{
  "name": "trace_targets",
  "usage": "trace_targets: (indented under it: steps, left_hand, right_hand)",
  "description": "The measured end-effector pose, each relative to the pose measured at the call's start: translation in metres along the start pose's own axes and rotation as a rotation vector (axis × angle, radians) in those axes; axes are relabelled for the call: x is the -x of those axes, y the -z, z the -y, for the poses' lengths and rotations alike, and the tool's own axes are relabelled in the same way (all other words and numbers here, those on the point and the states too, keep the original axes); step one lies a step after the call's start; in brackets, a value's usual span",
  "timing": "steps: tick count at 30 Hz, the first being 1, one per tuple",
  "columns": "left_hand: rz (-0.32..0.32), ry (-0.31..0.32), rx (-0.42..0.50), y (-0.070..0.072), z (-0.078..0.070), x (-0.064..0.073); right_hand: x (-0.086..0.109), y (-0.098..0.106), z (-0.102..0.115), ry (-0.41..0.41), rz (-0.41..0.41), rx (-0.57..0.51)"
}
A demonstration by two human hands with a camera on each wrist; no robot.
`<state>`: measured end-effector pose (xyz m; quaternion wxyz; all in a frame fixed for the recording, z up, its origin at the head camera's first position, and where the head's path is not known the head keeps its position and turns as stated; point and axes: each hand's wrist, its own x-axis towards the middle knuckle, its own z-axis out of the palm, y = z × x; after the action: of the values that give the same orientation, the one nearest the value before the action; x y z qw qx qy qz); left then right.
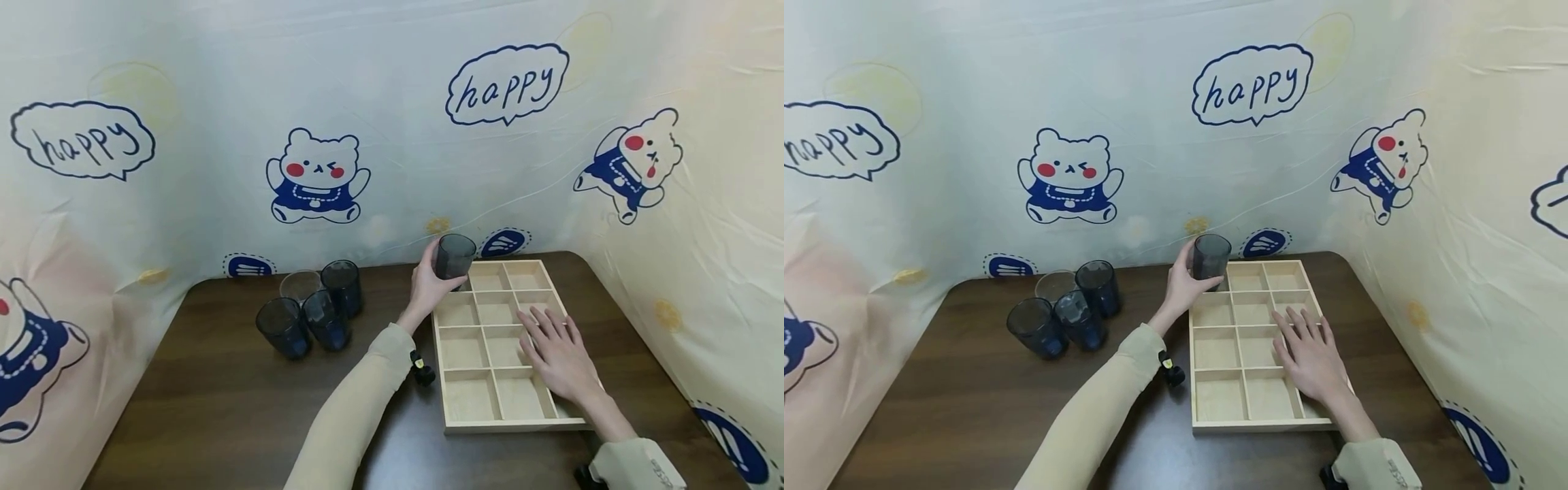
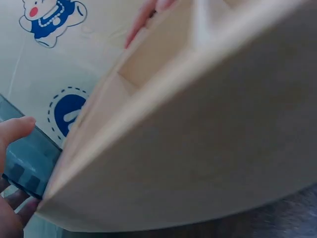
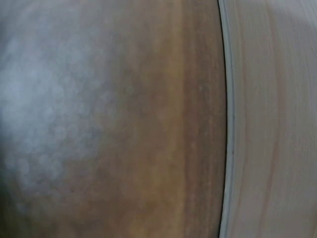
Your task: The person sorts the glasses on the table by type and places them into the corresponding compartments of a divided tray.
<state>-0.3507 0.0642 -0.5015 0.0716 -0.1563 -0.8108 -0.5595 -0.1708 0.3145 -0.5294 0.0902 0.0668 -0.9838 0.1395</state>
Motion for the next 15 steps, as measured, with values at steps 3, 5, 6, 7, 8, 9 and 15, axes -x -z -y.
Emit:
trace_targets:
  steps: [3,5,6,7,8,9,15]
  left_hand:
    - [0.018,-0.035,-0.043,0.000,0.004,0.004]
    - [0.022,-0.060,-0.038,-0.001,0.006,0.004]
    - [0.022,-0.067,-0.033,-0.001,0.006,0.004]
    - [0.018,-0.071,-0.028,-0.001,0.007,0.005]
    - [0.012,-0.071,-0.024,-0.002,0.008,0.005]
    - [0.005,-0.070,-0.019,-0.002,0.009,0.005]
    - [-0.015,-0.091,-0.060,-0.005,0.014,0.009]
  right_hand:
    - [-0.001,-0.001,0.001,0.003,0.007,0.003]
    - [-0.001,-0.001,0.001,0.002,0.004,0.005]
    - [-0.001,-0.001,0.001,0.001,0.001,0.004]
    - [-0.001,-0.001,0.000,0.000,-0.001,0.005]
    - [0.000,-0.002,0.000,0.000,-0.003,0.005]
    - [0.000,-0.001,0.000,-0.001,-0.005,0.003]
    - [0.000,-0.002,0.000,-0.001,0.003,0.005]
